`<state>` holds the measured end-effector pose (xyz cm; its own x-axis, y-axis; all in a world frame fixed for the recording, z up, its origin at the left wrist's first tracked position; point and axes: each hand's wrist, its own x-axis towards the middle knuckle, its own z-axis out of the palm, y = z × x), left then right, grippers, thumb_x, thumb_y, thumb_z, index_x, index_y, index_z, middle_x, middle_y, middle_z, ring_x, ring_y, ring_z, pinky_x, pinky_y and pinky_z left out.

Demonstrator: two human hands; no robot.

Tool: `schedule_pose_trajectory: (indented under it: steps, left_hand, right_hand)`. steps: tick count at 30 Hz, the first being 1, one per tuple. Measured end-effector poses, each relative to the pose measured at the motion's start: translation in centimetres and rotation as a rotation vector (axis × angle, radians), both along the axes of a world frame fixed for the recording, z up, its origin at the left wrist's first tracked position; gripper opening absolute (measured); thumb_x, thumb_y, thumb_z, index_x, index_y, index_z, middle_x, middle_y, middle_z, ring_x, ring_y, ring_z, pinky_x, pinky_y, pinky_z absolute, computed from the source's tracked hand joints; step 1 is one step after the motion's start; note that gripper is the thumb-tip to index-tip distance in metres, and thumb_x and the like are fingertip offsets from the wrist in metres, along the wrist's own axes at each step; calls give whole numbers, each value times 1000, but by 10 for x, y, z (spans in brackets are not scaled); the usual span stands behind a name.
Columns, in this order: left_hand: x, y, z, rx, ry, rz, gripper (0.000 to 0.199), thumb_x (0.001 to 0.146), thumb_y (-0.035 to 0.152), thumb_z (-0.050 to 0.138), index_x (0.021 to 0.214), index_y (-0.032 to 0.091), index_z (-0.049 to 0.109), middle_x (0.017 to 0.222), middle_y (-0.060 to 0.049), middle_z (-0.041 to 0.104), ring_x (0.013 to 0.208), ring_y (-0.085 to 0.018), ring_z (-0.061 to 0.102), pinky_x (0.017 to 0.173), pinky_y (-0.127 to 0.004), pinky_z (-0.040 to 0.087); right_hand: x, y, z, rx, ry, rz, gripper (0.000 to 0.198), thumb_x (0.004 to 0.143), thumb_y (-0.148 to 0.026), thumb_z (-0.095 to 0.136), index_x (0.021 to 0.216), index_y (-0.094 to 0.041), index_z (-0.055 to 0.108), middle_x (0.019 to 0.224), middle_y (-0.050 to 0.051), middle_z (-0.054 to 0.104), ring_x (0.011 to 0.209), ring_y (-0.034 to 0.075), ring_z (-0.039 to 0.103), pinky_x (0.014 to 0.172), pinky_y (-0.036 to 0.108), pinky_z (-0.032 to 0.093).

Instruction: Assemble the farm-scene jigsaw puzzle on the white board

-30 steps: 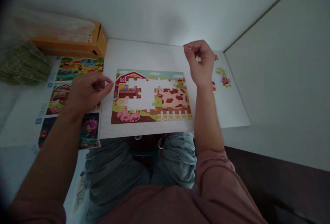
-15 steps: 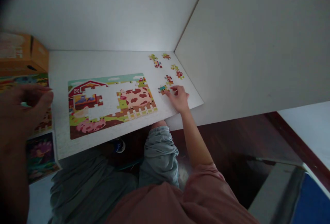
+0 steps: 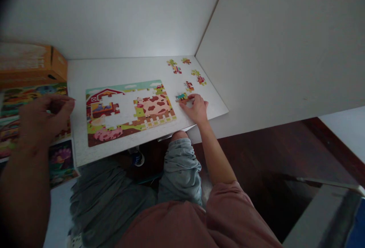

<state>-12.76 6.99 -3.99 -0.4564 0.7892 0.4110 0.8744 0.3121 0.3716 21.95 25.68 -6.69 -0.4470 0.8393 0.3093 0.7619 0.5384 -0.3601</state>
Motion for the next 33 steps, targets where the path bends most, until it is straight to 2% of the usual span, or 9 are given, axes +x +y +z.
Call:
schedule_pose_trajectory:
  steps: [3, 6, 11, 15, 19, 23, 28, 33]
  left_hand:
    - [-3, 0, 0, -9, -19, -11, 23, 67, 32, 44, 86, 20, 49, 64, 6, 49, 53, -6, 43, 54, -19, 39]
    - [-5, 0, 0, -19, -42, -26, 24, 67, 32, 44, 85, 18, 50, 65, 5, 50, 54, -6, 42, 53, -18, 37]
    - [-10, -2, -2, -28, -71, -60, 25, 68, 32, 43, 86, 16, 49, 65, 4, 51, 54, -6, 41, 55, -19, 35]
    - [-10, -2, -4, -17, -99, -81, 24, 68, 32, 43, 86, 17, 49, 66, 3, 51, 55, -7, 42, 55, -21, 34]
    - [-11, -2, -4, -13, -141, -98, 23, 69, 32, 41, 87, 19, 49, 67, 2, 49, 56, -8, 42, 53, -23, 32]
    - [-14, -1, -3, -25, -156, -100, 21, 69, 31, 41, 85, 20, 49, 67, 2, 49, 56, -9, 42, 53, -24, 31]
    - [-17, 0, -4, -42, -145, -101, 20, 69, 31, 41, 85, 22, 48, 68, 1, 49, 57, -9, 42, 53, -24, 32]
    - [-16, 0, -5, -44, -138, -93, 21, 68, 32, 42, 85, 22, 48, 67, 2, 48, 57, -10, 42, 55, -24, 33]
  right_hand:
    - [-2, -2, -3, -103, 137, 31, 36, 66, -46, 43, 96, -30, 32, 88, 4, 49, 69, 20, 48, 63, 38, 34]
    - [-3, -5, -3, -189, 267, 72, 31, 67, -42, 43, 94, -32, 31, 87, 3, 50, 68, 19, 48, 57, 36, 37]
    - [-7, -1, 0, -203, 426, 90, 20, 70, -38, 41, 89, -32, 34, 83, 1, 50, 73, 18, 49, 60, 35, 37]
    - [-32, 21, 8, -179, 533, 168, 22, 71, -38, 40, 89, -27, 35, 85, 1, 47, 73, 17, 49, 60, 33, 36]
    - [-75, 48, 15, -160, 537, 273, 28, 71, -44, 38, 92, -25, 36, 86, 2, 47, 73, 14, 46, 59, 30, 34]
    - [-105, 56, 9, -175, 522, 289, 30, 70, -50, 34, 89, -27, 38, 84, 2, 48, 74, 15, 44, 58, 30, 34]
    - [-106, 52, -2, -170, 498, 298, 27, 70, -47, 37, 89, -28, 37, 85, 2, 47, 71, 16, 47, 57, 32, 36]
    - [-101, 45, 5, -210, 493, 276, 40, 68, -52, 35, 101, -31, 31, 85, 1, 50, 69, 16, 47, 55, 32, 35]
